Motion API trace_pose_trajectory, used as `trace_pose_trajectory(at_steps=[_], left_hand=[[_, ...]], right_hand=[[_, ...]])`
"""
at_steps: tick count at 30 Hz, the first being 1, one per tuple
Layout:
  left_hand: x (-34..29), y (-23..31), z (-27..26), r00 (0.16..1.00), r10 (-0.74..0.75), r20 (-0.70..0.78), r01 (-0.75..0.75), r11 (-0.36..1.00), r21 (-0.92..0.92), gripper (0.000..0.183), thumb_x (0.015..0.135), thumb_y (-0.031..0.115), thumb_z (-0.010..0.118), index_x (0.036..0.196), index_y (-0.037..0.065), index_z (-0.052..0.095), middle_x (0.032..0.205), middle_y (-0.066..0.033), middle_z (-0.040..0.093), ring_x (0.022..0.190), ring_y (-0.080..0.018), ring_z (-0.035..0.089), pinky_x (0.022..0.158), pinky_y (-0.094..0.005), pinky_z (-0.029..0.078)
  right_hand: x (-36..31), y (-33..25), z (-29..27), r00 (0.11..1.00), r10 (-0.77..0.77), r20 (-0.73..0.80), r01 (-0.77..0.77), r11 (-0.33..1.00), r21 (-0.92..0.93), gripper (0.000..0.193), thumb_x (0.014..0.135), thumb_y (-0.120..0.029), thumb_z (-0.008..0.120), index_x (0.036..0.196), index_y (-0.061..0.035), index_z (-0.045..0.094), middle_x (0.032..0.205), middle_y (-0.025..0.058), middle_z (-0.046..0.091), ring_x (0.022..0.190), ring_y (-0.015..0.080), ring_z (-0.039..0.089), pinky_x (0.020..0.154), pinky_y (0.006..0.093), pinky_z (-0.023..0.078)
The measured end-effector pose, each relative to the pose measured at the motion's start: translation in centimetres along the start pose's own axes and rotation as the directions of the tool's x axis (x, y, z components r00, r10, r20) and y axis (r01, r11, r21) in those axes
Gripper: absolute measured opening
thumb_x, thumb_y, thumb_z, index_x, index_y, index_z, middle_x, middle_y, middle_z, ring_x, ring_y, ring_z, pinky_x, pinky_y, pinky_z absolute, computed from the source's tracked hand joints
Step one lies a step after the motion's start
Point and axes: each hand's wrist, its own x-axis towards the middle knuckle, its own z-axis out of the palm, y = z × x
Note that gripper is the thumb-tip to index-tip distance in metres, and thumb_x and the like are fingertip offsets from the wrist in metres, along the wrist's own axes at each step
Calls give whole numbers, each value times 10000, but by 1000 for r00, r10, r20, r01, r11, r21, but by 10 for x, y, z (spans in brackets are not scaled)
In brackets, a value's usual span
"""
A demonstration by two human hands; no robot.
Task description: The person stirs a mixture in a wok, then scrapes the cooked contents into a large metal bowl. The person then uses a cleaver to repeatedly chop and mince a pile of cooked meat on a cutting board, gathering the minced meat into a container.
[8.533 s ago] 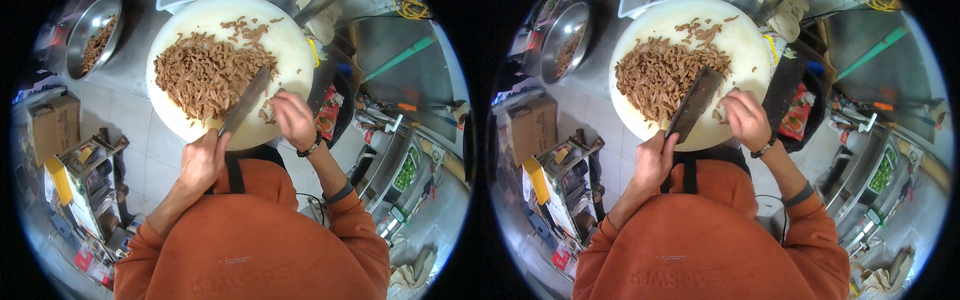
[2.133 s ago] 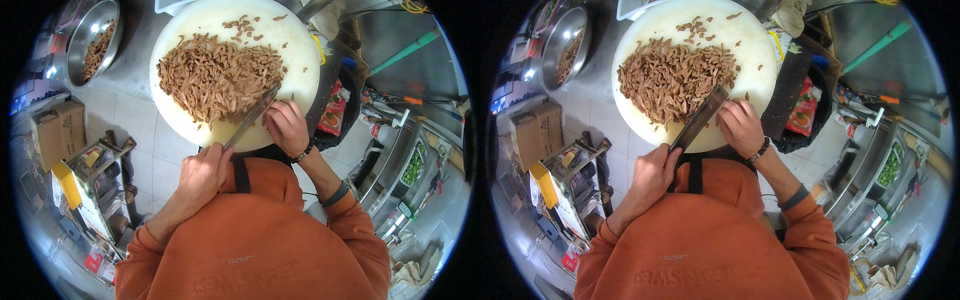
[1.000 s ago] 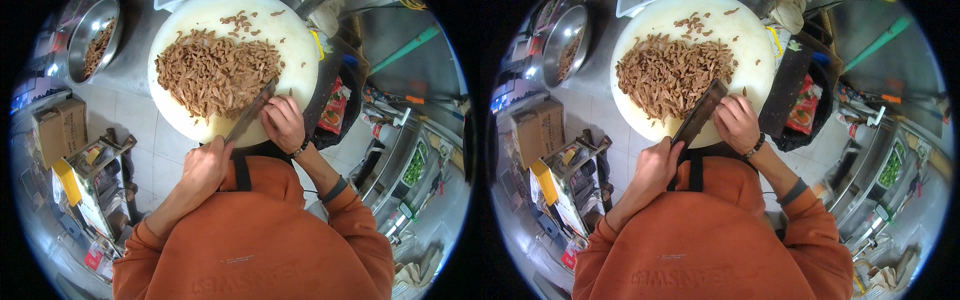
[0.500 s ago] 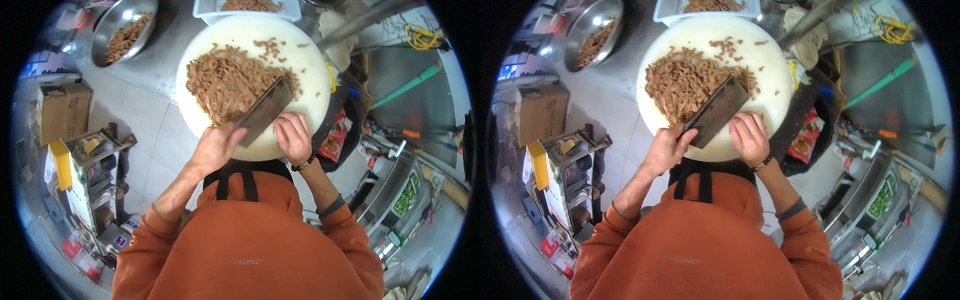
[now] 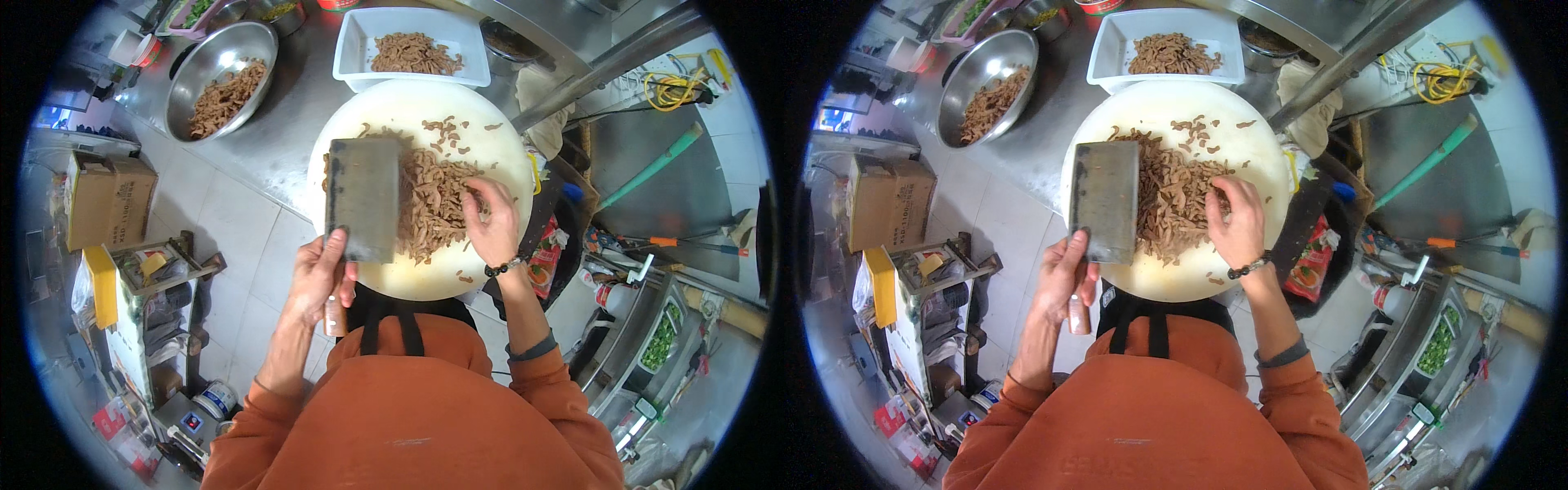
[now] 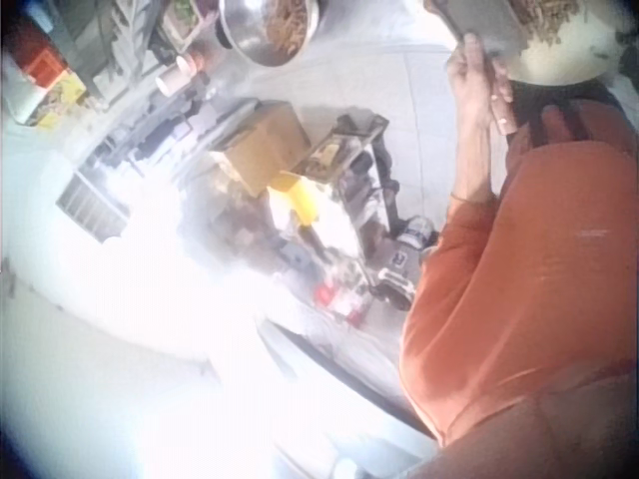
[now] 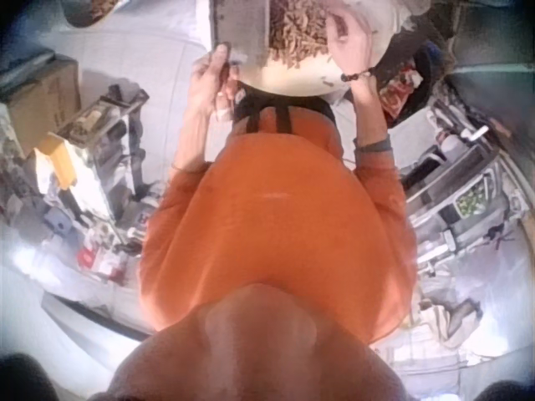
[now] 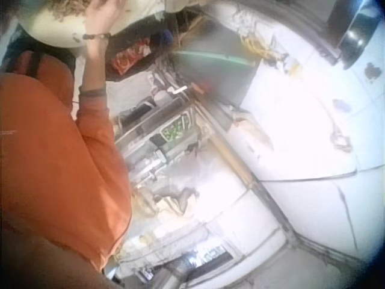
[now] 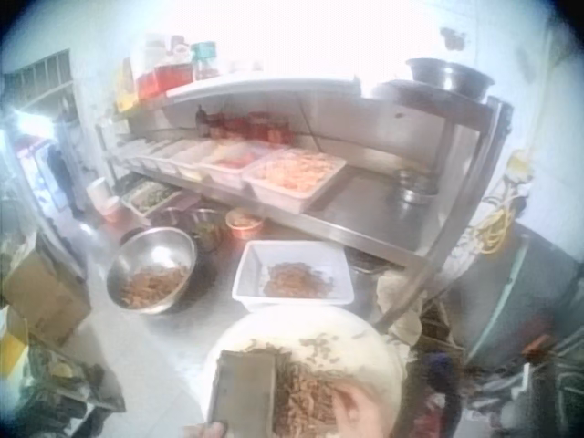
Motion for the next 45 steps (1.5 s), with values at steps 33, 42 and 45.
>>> trace_pose_trajectory(at_steps=[33, 42, 45], left_hand=[[80, 80, -104, 904, -184, 386, 92, 965, 245, 453, 1111, 442, 633, 1008, 1, 625, 638, -99, 627, 412, -153, 535, 356, -311, 434], [76, 86, -94, 885, -208, 417, 75, 947, 312, 416, 1117, 413, 634, 1023, 8, 637, 647, -87, 632, 414, -146, 546, 359, -302, 443], [70, 82, -85, 903, -191, 385, 56, 941, 334, 414, 1118, 415, 627, 1032, 10, 640, 639, -80, 624, 408, -142, 530, 355, -304, 435]], right_hand=[[30, -46, 7, 886, 442, -138, -340, 824, 454, 176, 1065, -29, 668, 1226, 42, 686, 928, 67, 737, 753, 131, 694, 669, 263, 568], [-2, -47, -6, 825, 562, -57, -406, 660, 632, 150, 1093, -94, 653, 1151, 42, 677, 891, 77, 736, 686, 142, 695, 600, 283, 560], [-4, -40, -5, 823, 567, -27, -446, 676, 586, 161, 1081, -94, 671, 1157, 47, 666, 873, 76, 733, 674, 139, 699, 574, 270, 545]])
